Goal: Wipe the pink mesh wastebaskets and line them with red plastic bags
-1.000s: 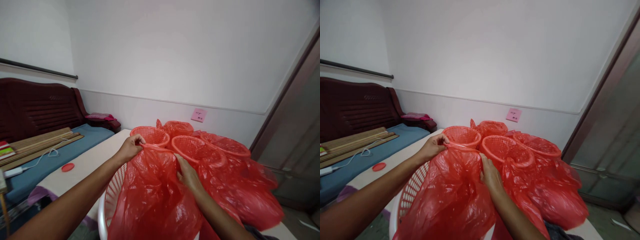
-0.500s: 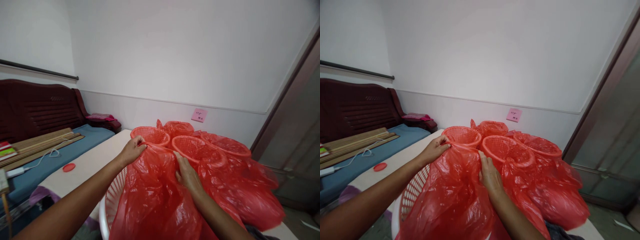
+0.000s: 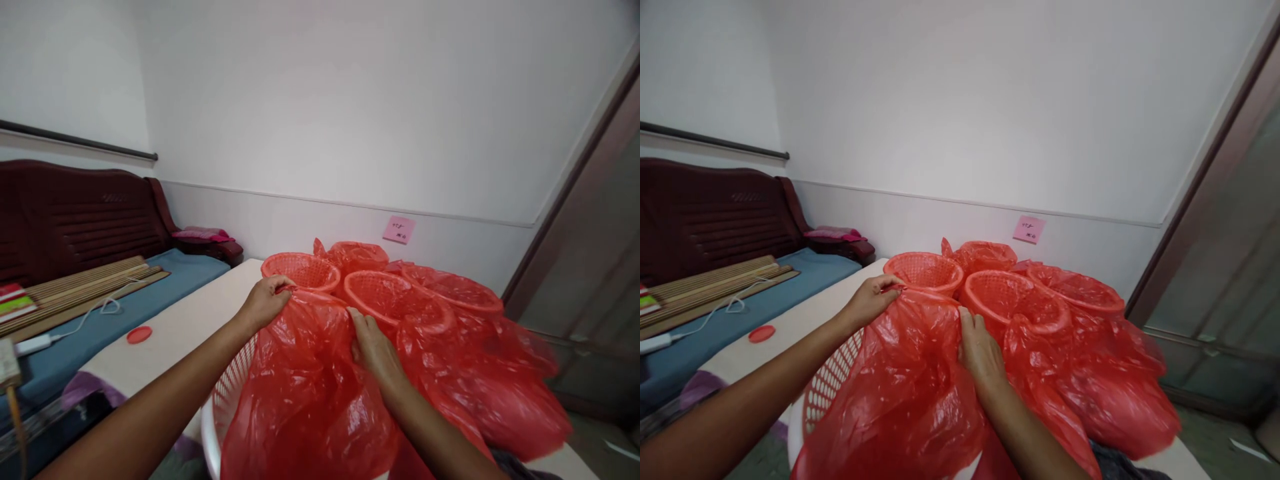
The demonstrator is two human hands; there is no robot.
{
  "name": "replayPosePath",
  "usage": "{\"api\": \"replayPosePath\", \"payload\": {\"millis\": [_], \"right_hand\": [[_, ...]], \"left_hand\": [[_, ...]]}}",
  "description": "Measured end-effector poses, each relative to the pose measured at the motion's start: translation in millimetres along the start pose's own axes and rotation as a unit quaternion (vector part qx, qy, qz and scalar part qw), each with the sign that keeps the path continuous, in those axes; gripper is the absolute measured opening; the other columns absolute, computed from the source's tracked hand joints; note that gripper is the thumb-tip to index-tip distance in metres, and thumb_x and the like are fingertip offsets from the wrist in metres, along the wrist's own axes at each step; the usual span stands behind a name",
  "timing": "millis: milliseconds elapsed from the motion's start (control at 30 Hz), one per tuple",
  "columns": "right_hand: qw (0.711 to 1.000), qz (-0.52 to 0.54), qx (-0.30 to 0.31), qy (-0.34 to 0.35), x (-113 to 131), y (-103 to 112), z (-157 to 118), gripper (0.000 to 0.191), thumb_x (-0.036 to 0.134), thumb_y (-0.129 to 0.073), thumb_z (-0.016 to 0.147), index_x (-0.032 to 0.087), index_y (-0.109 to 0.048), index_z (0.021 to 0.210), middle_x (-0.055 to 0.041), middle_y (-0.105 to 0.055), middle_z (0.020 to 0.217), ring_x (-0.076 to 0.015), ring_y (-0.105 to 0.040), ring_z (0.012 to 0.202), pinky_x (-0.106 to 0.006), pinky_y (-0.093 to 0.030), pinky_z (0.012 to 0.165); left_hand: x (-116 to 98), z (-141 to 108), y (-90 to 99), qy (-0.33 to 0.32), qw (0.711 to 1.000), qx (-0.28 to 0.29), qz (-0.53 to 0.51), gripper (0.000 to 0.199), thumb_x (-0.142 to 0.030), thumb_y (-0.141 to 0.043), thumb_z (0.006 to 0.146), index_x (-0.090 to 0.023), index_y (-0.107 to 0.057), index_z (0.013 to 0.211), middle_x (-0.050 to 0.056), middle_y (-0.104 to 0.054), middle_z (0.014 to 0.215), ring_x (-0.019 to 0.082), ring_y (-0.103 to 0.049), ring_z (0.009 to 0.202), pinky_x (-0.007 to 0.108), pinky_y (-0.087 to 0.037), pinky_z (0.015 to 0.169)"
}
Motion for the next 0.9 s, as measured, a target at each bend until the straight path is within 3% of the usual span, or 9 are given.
{"api": "replayPosePath", "payload": {"millis": [133, 267, 400, 533, 767, 900], "right_hand": [[1.000, -0.008, 0.005, -0.008, -1.3, -1.4, 0.2, 0.061, 0.008, -0.043, 0.082, 0.016, -0.037, 0.142, -0.0132, -0.054, 0.114, -0.0252, -0.063, 0.091, -0.031, -0.046, 0.074], [1.000, -0.003, -0.003, -0.007, -2.7, -1.0, -2.4, 0.059, 0.009, -0.042, 0.083, 0.016, -0.037, 0.141, -0.0131, -0.054, 0.114, -0.0252, -0.063, 0.093, -0.030, -0.046, 0.074], [1.000, -0.008, -0.005, -0.018, -4.8, -2.7, -2.6, 0.059, 0.010, -0.046, 0.081, 0.014, -0.038, 0.139, -0.0134, -0.055, 0.116, -0.0256, -0.061, 0.098, -0.031, -0.047, 0.078], [1.000, 0.000, -0.006, -0.020, -4.5, -2.8, -3.4, 0.053, 0.013, -0.048, 0.080, 0.012, -0.043, 0.133, -0.0153, -0.055, 0.118, -0.0276, -0.060, 0.103, -0.033, -0.048, 0.082], [0.997, 0.074, -0.003, -0.022, -8.5, 0.3, -6.5, 0.054, 0.014, -0.045, 0.083, 0.009, -0.040, 0.136, -0.0190, -0.054, 0.125, -0.0305, -0.056, 0.115, -0.039, -0.044, 0.093], [0.991, 0.127, 0.012, -0.030, -10.5, 1.7, 1.1, 0.039, 0.015, -0.049, 0.080, 0.010, -0.055, 0.118, -0.0134, -0.065, 0.112, -0.0263, -0.062, 0.106, -0.034, -0.045, 0.089]], "left_hand": [[-8.2, -3.1, -1.6, -0.005, 0.999, 0.028, 0.029, 0.019, -0.031, -0.054, 0.084, -0.019, -0.058, 0.071, -0.003, -0.057, 0.068, 0.013, -0.056, 0.067, 0.026, -0.044, 0.064], [-12.3, -2.2, 2.9, 0.001, 0.993, -0.021, 0.119, 0.016, -0.027, -0.051, 0.085, -0.019, -0.058, 0.075, 0.001, -0.058, 0.083, 0.016, -0.056, 0.084, 0.031, -0.043, 0.079], [-9.0, -2.3, 3.6, 0.052, 0.975, -0.021, 0.214, 0.013, -0.027, -0.054, 0.087, -0.018, -0.058, 0.078, 0.000, -0.057, 0.081, 0.017, -0.055, 0.079, 0.036, -0.043, 0.078], [-5.7, 1.3, 4.8, 0.114, 0.958, -0.006, 0.263, 0.027, -0.040, -0.054, 0.090, -0.018, -0.058, 0.075, -0.002, -0.056, 0.071, 0.014, -0.054, 0.068, 0.034, -0.045, 0.071], [3.9, 17.9, 7.9, 0.186, 0.950, 0.003, 0.251, 0.027, -0.042, -0.059, 0.088, -0.016, -0.061, 0.082, -0.001, -0.062, 0.075, 0.013, -0.058, 0.067, 0.033, -0.049, 0.068], [18.6, 25.9, 3.9, 0.223, 0.956, 0.015, 0.190, 0.025, -0.039, -0.058, 0.089, -0.015, -0.063, 0.092, 0.000, -0.065, 0.083, 0.013, -0.061, 0.070, 0.032, -0.052, 0.067]]}}
Point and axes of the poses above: each hand's wrist, its own z-axis towards the middle knuckle, its own y-axis out of the back of the hand, x = y × z, the point moved 3 cm from there along z, towards the middle knuckle
